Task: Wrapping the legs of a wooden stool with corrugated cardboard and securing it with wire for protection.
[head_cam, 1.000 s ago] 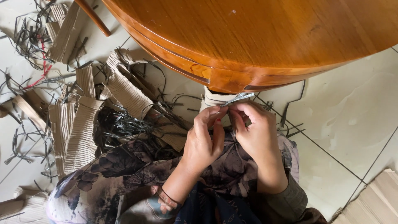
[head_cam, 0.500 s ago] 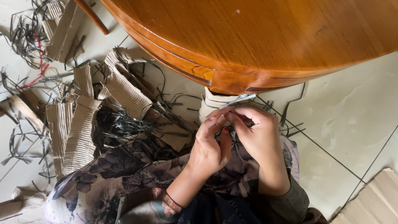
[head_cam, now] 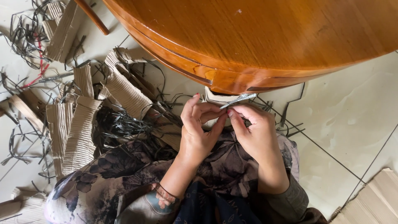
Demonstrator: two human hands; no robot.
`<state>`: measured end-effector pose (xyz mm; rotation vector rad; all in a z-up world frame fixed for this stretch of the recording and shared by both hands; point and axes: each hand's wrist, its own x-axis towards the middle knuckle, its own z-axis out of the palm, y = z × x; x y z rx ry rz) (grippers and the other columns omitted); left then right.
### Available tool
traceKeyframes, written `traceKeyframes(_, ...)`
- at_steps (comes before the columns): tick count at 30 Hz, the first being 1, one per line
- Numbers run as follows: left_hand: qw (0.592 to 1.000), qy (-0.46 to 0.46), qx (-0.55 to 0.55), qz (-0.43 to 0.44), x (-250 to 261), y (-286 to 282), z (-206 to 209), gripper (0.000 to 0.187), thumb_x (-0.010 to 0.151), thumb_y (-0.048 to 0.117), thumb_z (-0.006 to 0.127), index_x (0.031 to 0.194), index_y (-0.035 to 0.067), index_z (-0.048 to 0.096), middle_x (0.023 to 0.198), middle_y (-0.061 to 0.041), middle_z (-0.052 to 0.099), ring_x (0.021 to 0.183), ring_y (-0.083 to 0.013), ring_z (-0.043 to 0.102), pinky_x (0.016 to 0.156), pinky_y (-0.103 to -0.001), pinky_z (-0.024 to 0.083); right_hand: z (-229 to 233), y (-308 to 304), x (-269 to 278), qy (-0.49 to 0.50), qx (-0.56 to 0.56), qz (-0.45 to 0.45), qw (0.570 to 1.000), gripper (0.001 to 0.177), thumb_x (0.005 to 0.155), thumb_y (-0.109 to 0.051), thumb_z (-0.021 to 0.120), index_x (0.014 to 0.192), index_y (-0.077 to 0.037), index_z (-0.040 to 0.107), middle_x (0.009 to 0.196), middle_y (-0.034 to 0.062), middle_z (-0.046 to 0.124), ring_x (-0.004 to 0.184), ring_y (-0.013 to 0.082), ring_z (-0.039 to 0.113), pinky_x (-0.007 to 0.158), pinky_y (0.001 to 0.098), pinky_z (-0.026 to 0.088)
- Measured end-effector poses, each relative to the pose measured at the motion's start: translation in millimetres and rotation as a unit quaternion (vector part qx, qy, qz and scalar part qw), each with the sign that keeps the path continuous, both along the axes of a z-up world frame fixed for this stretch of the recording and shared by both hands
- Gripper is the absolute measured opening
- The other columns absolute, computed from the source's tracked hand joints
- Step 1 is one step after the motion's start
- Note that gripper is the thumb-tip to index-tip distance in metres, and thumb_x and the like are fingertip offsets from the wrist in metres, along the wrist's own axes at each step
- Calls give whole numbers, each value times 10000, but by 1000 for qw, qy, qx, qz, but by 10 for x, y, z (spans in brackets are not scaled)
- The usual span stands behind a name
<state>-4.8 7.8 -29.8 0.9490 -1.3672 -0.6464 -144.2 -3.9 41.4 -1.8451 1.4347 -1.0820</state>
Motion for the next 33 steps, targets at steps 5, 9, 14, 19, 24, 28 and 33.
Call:
traceKeyframes(5, 999, -28, 7, 20, 9, -1, 49, 812, 871, -111, 765, 1469, -107, 216, 964, -121, 644, 848, -302, 802, 805, -408, 649, -63, 29, -63, 32, -11, 24, 999, 144, 956, 31, 637, 935, -37, 763, 816, 137, 753, 794, 345, 758, 737, 402, 589)
traceKeyframes(9, 999, -38, 18, 35, 18, -8, 82, 823, 859, -106, 781, 1471, -110, 231, 893, -63, 557, 827, -277, 806, 835, -417, 628, -100, 43, -75, 69, -24, 31, 997, 129, 957, 41, 640, 948, -33, 746, 842, 145, 746, 811, 358, 749, 756, 427, 591)
traceKeyframes(14, 995, -72, 16, 63, 12, 0, 23, 805, 841, -70, 801, 1450, -104, 276, 860, -36, 508, 805, -239, 796, 830, -379, 599, -63, 10, -41, 71, -37, 42, 996, 117, 940, 27, 661, 915, -43, 750, 790, 152, 735, 728, 369, 741, 628, 394, 601)
traceKeyframes(19, 991, -106, 2, 85, 12, 17, 109, 757, 817, -46, 780, 1422, -84, 327, 825, -7, 540, 721, -183, 702, 781, -330, 583, -37, -3, -12, 79, -42, 48, 995, 90, 927, 4, 678, 923, -53, 747, 769, 155, 720, 721, 360, 737, 590, 377, 603)
traceKeyframes(24, 984, -140, -1, 111, 64, 44, 235, 710, 754, -84, 715, 1380, -78, 380, 737, -15, 561, 651, -204, 639, 736, -314, 580, -92, -18, -46, 74, -35, 30, 996, 96, 907, 37, 695, 929, -31, 759, 770, 165, 717, 672, 332, 720, 553, 366, 601)
traceKeyframes(28, 983, -151, -14, 102, 202, 21, 389, 701, 736, -150, 676, 1375, -86, 393, 696, -29, 480, 636, -236, 651, 695, -379, 592, -239, -53, -94, 56, -95, -14, 994, 47, 938, 2, 716, 935, -30, 752, 774, 151, 712, 662, 317, 718, 536, 353, 575)
traceKeyframes(33, 977, -195, -5, 81, 448, 61, 478, 525, 777, -131, 677, 1278, -62, 533, 771, -79, 547, 719, -328, 699, 742, -432, 603, -326, -44, -280, 30, -87, -35, 995, 49, 953, -47, 752, 929, -5, 745, 780, 187, 708, 677, 358, 719, 534, 391, 576)
